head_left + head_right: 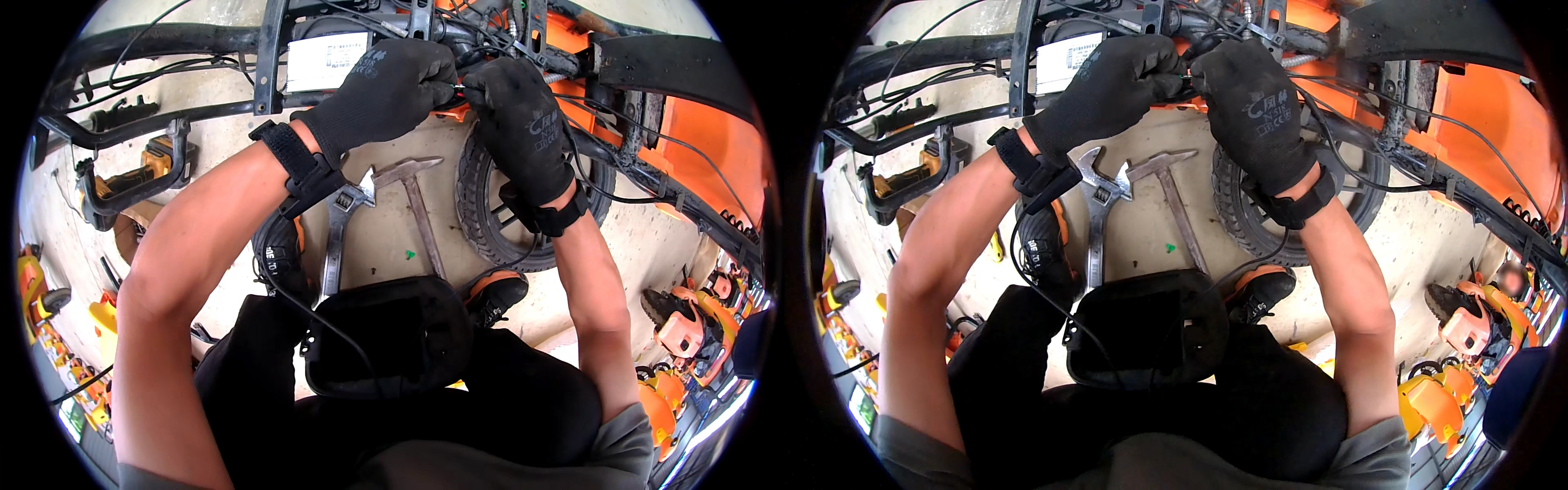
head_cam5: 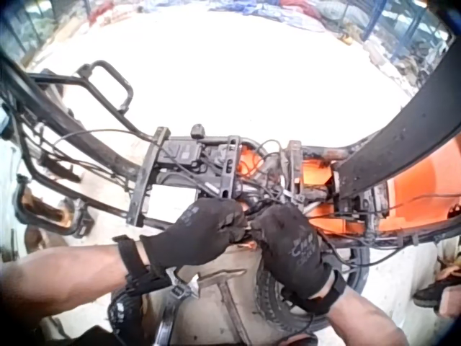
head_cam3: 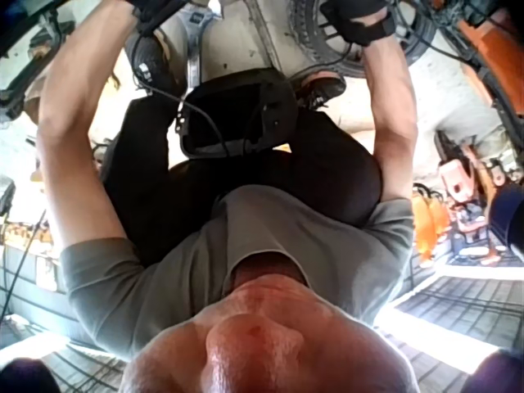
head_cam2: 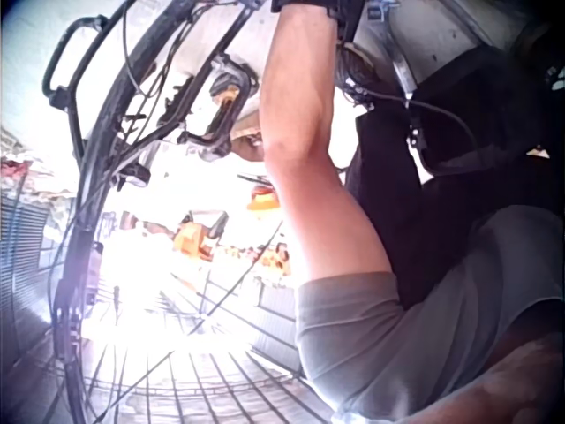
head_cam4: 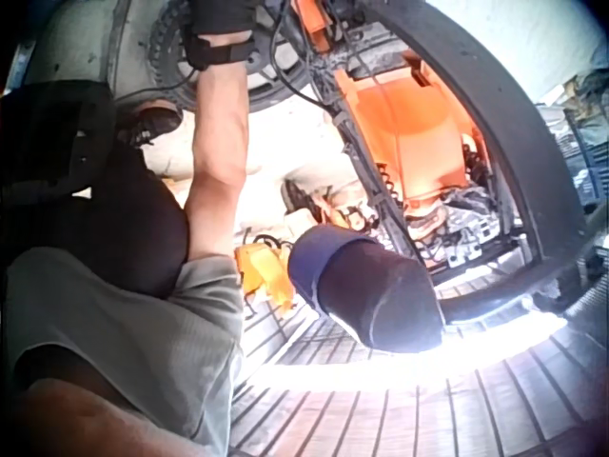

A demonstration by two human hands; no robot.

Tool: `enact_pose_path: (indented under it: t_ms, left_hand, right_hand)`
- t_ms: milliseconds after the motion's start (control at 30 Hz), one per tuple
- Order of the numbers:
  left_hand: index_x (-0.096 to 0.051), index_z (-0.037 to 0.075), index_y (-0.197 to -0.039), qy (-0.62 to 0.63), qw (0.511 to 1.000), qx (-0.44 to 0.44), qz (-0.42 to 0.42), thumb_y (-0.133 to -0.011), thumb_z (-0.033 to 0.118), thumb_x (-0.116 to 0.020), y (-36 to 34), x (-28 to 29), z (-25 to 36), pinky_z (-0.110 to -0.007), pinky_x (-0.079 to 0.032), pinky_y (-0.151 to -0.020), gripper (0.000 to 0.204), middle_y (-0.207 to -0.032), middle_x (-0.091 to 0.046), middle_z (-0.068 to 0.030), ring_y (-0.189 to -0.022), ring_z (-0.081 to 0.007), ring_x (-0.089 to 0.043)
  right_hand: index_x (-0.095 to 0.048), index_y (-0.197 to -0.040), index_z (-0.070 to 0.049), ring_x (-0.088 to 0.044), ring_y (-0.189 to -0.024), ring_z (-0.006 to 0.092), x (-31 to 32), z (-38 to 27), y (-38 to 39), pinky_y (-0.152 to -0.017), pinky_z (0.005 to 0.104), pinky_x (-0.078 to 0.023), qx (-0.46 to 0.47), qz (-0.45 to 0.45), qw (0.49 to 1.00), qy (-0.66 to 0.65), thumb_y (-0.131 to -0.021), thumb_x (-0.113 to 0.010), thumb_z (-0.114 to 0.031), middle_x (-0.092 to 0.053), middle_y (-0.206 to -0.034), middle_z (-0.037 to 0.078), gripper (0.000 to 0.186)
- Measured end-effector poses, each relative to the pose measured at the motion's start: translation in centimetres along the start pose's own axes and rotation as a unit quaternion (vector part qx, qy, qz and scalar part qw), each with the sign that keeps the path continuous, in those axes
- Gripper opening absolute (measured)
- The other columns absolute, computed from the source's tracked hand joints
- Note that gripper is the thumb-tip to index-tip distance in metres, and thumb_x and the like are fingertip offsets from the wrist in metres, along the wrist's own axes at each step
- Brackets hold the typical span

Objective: The person works on the electrical components of an orange motorcycle frame, connecting wires and handling colored connectors by hand while wearing gloves.

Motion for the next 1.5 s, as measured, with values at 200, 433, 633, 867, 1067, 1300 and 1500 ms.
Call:
enact_pose_path:
  t_ms: [200, 433, 633, 867, 1067, 1300, 1500]
  left_hand:
    - [-0.064, 0.000, -0.097, 0.006, 0.998, -0.032, 0.049, -0.090, 0.012, -0.076, 0.5, 0.4, 0.0, -0.041, -0.046, -0.065, 0.018, -0.078, -0.059, -0.0173, -0.069, -0.0339, -0.055]
    - [-0.063, 0.000, -0.096, 0.013, 0.999, -0.016, 0.034, -0.089, 0.011, -0.077, 0.8, -0.1, -0.1, -0.042, -0.047, -0.065, 0.019, -0.082, -0.060, -0.0188, -0.071, -0.0377, -0.057]
    - [-0.061, -0.001, -0.093, -0.012, 0.998, -0.038, 0.051, -0.088, 0.008, -0.076, 0.8, 0.1, 0.7, -0.043, -0.048, -0.066, 0.018, -0.082, -0.060, -0.0193, -0.074, -0.0406, -0.059]
    - [-0.060, 0.000, -0.091, 0.002, 0.998, -0.028, 0.057, -0.085, -0.001, -0.070, 0.9, 0.2, 0.6, -0.044, -0.049, -0.068, 0.012, -0.081, -0.061, -0.0181, -0.076, -0.0407, -0.062]
    - [-0.059, 0.002, -0.088, -0.023, 0.998, -0.029, 0.053, -0.082, -0.003, -0.068, 0.8, 0.2, 0.8, -0.043, -0.051, -0.068, 0.011, -0.079, -0.063, -0.0160, -0.075, -0.0381, -0.064]
    - [-0.054, 0.000, -0.085, -0.003, 0.996, -0.053, 0.078, -0.080, -0.010, -0.064, 0.8, 0.3, 1.2, -0.042, -0.046, -0.062, 0.015, -0.077, -0.056, -0.0179, -0.068, -0.0387, -0.058]
    - [-0.055, 0.001, -0.085, -0.010, 0.996, -0.037, 0.077, -0.081, -0.008, -0.066, 0.9, 0.3, 1.2, -0.043, -0.045, -0.061, 0.015, -0.076, -0.056, -0.0169, -0.067, -0.0392, -0.058]
  right_hand:
    - [-0.070, -0.099, -0.006, -0.062, -0.098, 0.0339, 1.1, 0.1, -0.3, -0.087, 0.0456, -0.050, -0.045, -0.054, 0.997, -0.028, -0.086, -0.069, -0.007, -0.064, -0.096, 0.012, 0.014]
    - [-0.071, -0.098, -0.007, -0.062, -0.097, 0.0339, 1.1, 0.2, -0.3, -0.087, 0.0454, -0.051, -0.047, -0.050, 0.997, -0.042, -0.092, -0.066, -0.010, -0.066, -0.096, 0.013, 0.008]
    - [-0.070, -0.096, -0.005, -0.063, -0.096, 0.0345, 1.1, 0.4, -0.7, -0.086, 0.0456, -0.051, -0.052, -0.066, 0.995, -0.061, -0.093, -0.065, -0.010, -0.067, -0.097, 0.014, 0.008]
    - [-0.070, -0.095, -0.006, -0.063, -0.093, 0.0348, 0.8, 0.1, -0.9, -0.084, 0.0453, -0.051, -0.022, -0.059, 0.997, -0.048, -0.091, -0.066, -0.008, -0.065, -0.093, 0.014, 0.006]
    - [-0.068, -0.100, -0.003, -0.061, -0.100, 0.0375, 0.4, 0.2, -0.7, -0.087, 0.0471, -0.049, -0.021, -0.073, 0.995, -0.058, -0.089, -0.071, -0.011, -0.066, -0.101, 0.015, 0.014]
    - [-0.066, -0.097, -0.003, -0.060, -0.095, 0.0355, 0.1, 0.0, -0.7, -0.083, 0.0459, -0.050, 0.019, -0.070, 0.995, -0.063, -0.087, -0.066, -0.003, -0.063, -0.096, 0.014, 0.010]
    - [-0.067, -0.098, -0.003, -0.060, -0.094, 0.0363, 0.0, -0.1, -0.9, -0.084, 0.0465, -0.050, 0.028, -0.053, 0.996, -0.070, -0.087, -0.068, -0.004, -0.063, -0.098, 0.015, 0.011]
Point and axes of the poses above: each hand's wrist, its own y-axis away from the middle knuckle, its own x-axis out of the back of the hand, z = x × y, the point moved 9 cm from there along -y, towards the middle knuckle
